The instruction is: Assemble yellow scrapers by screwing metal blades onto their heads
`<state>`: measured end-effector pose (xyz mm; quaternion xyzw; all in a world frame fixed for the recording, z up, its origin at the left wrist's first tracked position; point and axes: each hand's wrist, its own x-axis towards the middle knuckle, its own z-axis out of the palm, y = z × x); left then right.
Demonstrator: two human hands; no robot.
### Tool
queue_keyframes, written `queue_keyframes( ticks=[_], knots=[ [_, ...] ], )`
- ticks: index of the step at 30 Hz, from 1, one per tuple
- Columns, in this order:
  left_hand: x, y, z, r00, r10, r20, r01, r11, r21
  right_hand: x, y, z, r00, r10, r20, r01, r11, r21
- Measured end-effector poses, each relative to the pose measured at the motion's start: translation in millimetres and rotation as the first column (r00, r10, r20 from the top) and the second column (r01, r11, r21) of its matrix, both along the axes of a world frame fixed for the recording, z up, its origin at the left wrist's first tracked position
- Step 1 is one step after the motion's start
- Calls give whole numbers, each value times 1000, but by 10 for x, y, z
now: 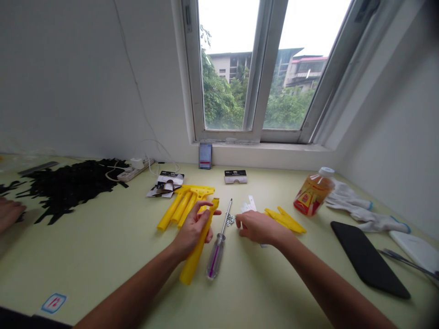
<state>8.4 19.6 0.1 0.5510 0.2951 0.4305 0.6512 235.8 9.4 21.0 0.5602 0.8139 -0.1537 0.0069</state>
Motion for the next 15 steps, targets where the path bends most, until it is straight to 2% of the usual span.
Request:
queue_keyframes(
  ticks=[4, 7, 12, 15],
  knots=[
    [13, -24, -1, 999, -45, 18, 45, 999, -10, -89, -46, -86, 1000, 20, -21, -19, 998, 52],
    [29, -39, -7, 996, -80, 38, 81, 996, -31, -84, -52, -74, 998, 26, -65, -22, 998, 66],
    [48, -93, 4, 986, -114, 121, 128, 985, -118, -57, -59, 146, 968, 43, -246, -25, 997, 76],
    [54, -123, -4, 975, -125, 181, 162, 965, -205, -119, -116, 321, 870, 78, -486, -3, 988, 152]
  ],
)
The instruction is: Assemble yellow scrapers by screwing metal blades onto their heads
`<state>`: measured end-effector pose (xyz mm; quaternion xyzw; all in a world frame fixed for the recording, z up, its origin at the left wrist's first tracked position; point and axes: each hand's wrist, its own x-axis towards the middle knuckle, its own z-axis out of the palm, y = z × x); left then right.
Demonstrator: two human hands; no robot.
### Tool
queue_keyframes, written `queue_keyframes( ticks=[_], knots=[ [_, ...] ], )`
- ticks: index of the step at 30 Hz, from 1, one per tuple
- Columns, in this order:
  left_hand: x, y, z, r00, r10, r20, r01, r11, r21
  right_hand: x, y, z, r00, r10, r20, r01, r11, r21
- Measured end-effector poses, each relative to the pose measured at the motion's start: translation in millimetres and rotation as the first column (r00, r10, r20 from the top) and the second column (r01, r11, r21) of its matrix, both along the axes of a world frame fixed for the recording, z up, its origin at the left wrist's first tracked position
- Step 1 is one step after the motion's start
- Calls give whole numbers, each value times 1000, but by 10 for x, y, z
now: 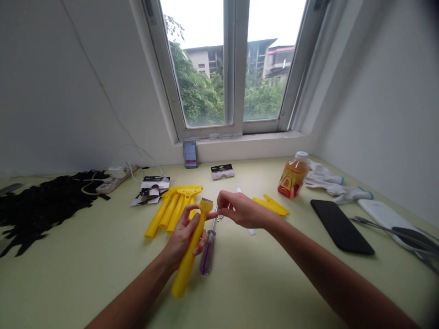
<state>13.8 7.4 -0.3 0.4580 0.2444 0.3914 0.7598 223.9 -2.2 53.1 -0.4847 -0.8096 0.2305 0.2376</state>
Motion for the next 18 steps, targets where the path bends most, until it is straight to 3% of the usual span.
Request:
queue_keyframes(
  ticks=[2, 4, 11, 15, 18],
  knots=[
    [2, -16, -18, 999, -24, 26, 25, 998, -49, -68, -56, 75, 984, 16, -176, -5, 998, 64],
    [0, -29, -42, 997, -48, 53, 52, 996, -67, -134, -109, 101, 970, 25, -240, 2, 994, 113],
    [-30, -65, -67, 991, -126, 42, 129, 987, -93, -246, -158, 20, 980, 37, -198, 16, 966, 259],
    [-25, -83, -35, 993, -115, 25, 117, 989, -87, -270, -148, -7, 992, 24, -123, 24, 926, 376],
    [-25, -85, -14, 994, -111, 12, 112, 989, -96, -282, -143, -34, 987, 37, -155, 36, 896, 443]
  ],
)
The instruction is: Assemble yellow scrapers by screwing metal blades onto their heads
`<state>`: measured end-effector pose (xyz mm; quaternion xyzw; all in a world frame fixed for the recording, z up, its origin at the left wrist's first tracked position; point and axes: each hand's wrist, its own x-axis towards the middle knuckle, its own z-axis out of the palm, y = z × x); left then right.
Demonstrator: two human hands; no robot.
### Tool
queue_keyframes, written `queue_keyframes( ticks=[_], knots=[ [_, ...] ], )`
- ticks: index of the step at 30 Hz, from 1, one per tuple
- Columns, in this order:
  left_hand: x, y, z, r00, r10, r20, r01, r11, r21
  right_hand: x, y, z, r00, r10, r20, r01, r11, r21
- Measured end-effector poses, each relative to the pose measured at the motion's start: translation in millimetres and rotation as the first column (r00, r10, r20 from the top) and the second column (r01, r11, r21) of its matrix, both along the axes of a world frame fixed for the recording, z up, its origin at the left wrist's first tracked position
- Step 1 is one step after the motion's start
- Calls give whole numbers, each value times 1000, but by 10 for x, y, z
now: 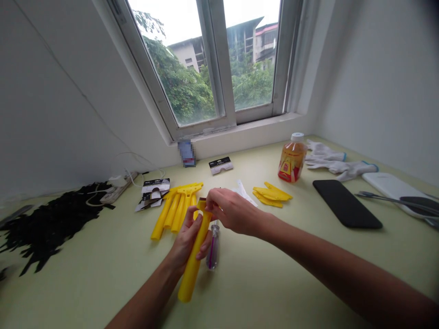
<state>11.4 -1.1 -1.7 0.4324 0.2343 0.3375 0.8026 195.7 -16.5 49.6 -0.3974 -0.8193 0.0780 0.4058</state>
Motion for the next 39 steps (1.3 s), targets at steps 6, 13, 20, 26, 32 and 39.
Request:
queue_keyframes(
  ticks=[6, 13, 20, 26, 32, 39],
  knots=[
    [-29, 20, -23, 1000, -20, 24, 21, 1000, -15, -20, 38, -102, 994, 14, -106, -9, 999, 47],
    [-45, 13, 22, 997, -67, 44, 68, 998, -18, 31, 78, -52, 971, 53, -233, -69, 996, -60],
    [-51, 12, 41, 995, -95, -6, 95, 993, 73, 91, 58, 54, 957, 152, -247, -210, 951, -228],
    [-52, 5, 55, 998, -34, -50, 44, 975, 216, 82, 11, 127, 968, 159, -194, -191, 968, -163],
    [-28, 8, 86, 985, 146, -89, -106, 930, 351, 95, -8, 144, 973, 168, -161, -189, 974, -126],
    [-53, 14, 83, 979, 155, -131, -97, 923, 373, 111, 7, 110, 977, 141, -162, -164, 977, -138]
  ],
)
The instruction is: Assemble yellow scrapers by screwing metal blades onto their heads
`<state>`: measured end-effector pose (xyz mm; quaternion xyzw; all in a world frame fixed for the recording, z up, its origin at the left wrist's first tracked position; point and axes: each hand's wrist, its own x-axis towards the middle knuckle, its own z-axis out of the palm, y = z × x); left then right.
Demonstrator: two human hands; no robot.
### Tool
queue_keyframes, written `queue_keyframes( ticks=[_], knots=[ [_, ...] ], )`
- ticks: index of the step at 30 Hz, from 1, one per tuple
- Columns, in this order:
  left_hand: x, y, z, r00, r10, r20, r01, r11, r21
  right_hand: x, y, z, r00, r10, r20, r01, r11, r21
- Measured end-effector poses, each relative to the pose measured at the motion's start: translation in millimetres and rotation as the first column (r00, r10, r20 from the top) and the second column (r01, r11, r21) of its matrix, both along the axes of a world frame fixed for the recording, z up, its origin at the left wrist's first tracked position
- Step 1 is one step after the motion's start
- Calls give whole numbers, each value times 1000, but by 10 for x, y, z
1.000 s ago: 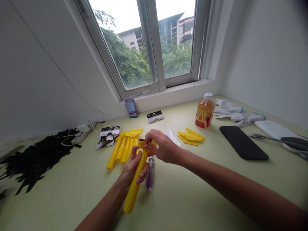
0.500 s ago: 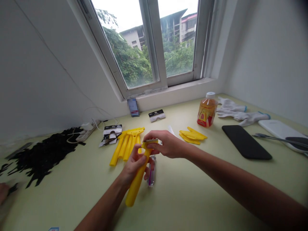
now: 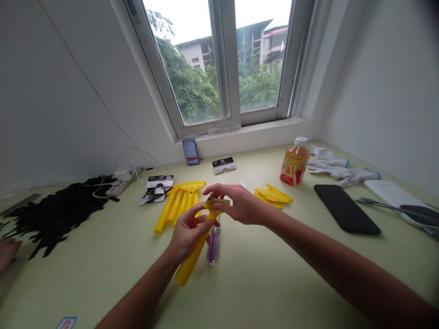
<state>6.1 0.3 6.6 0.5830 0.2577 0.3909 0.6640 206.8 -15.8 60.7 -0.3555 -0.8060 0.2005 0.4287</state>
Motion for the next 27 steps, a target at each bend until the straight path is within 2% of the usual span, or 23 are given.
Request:
queue_keyframes(
  ticks=[12, 23, 25, 27],
  knots=[
    [42, -22, -19, 996, -43, 75, 51, 994, -102, 64, 27, 37, 995, 40, 89, -30, 993, -113],
    [103, -7, -93, 991, -103, 84, 115, 982, -152, 87, 55, -42, 976, 18, 218, 34, 973, -230],
    [103, 10, -101, 993, -77, 93, 92, 981, -170, 95, 64, -31, 977, -8, 214, 53, 977, -206],
    [92, 51, -93, 995, -15, 99, 35, 979, -200, 99, 45, 17, 970, -116, 213, 140, 985, -101]
  ],
)
